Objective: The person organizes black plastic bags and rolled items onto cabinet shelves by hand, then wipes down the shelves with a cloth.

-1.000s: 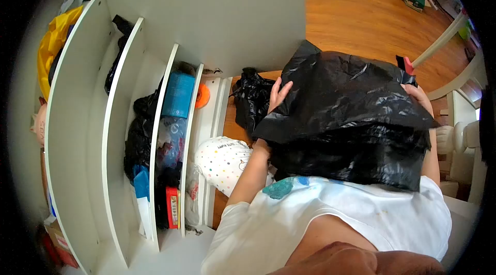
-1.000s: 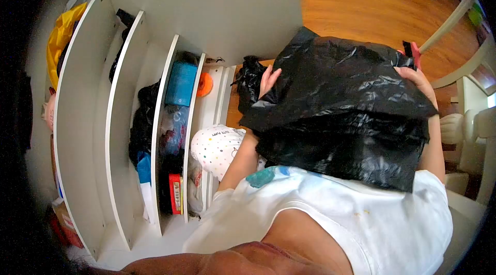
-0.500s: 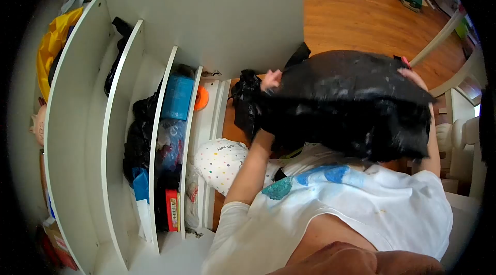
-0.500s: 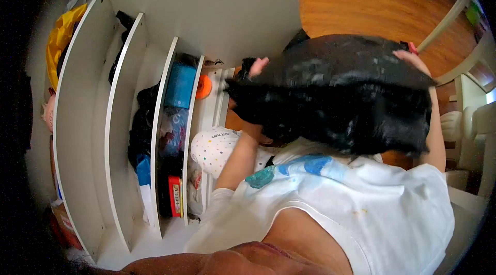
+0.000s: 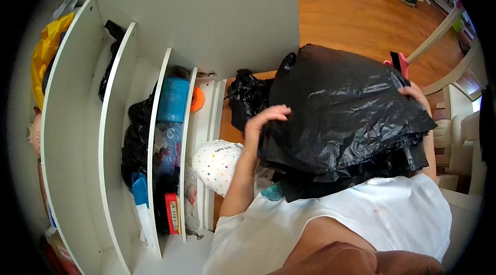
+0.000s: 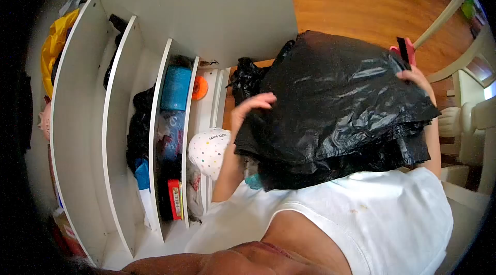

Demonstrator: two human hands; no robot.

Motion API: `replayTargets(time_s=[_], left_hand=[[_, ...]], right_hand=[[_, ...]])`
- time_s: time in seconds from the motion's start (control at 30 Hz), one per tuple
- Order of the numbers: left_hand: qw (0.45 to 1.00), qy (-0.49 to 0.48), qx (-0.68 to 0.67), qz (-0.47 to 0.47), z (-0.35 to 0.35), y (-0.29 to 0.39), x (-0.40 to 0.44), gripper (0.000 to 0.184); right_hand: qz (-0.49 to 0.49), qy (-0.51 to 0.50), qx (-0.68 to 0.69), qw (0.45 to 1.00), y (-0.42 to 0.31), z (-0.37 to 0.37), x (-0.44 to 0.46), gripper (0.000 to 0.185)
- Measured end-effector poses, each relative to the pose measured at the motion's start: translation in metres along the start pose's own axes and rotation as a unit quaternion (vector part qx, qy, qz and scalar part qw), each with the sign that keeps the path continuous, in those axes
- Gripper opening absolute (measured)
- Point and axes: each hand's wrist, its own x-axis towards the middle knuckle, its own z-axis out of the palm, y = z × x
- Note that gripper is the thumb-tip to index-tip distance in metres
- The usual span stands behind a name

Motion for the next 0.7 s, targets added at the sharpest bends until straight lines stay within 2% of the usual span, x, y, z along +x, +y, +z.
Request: replayTargets(time_s=[0.03,0.1,0.13,0.23,0.3,0.33,0.43,0.5,0.63,0.7], left_hand=[[0.997,-0.070,0.015,0.037,-0.003,-0.028,-0.014,0.034],[0.989,-0.100,0.101,0.036,0.013,-0.063,-0.047,0.028],[0.979,-0.059,0.193,0.029,0.026,-0.056,-0.053,0.035],[0.914,0.069,0.398,-0.043,0.050,-0.038,-0.049,0.061],[0.879,0.098,0.467,-0.029,0.054,-0.042,-0.034,0.061],[0.879,0.102,0.465,-0.030,0.061,-0.049,-0.031,0.061],[0.893,0.211,0.398,0.019,0.076,-0.068,-0.019,0.051],[0.905,0.212,0.362,0.071,0.065,-0.076,-0.011,0.047],[0.901,0.044,0.400,0.162,0.005,-0.060,0.017,0.041],[0.929,0.052,0.326,0.165,0.000,-0.038,0.022,0.038]], right_hand=[[0.026,0.008,-0.008,1.000,0.016,-0.017,0.003,0.039],[0.041,0.022,0.020,0.999,0.015,-0.001,-0.008,0.032],[0.017,0.086,-0.021,0.996,0.018,0.001,-0.011,0.029],[-0.005,0.042,0.018,0.999,0.030,-0.017,-0.003,0.022],[-0.055,0.101,-0.050,0.992,0.058,-0.038,0.011,0.016],[-0.062,0.104,-0.050,0.991,0.064,-0.040,0.014,0.016],[-0.041,0.080,-0.008,0.996,0.064,-0.038,0.016,0.014],[-0.012,0.041,0.022,0.999,0.056,-0.037,0.014,0.013],[0.032,-0.027,0.049,0.998,0.052,-0.049,0.019,0.012],[0.050,-0.021,0.062,0.997,0.052,-0.042,0.018,0.011]])
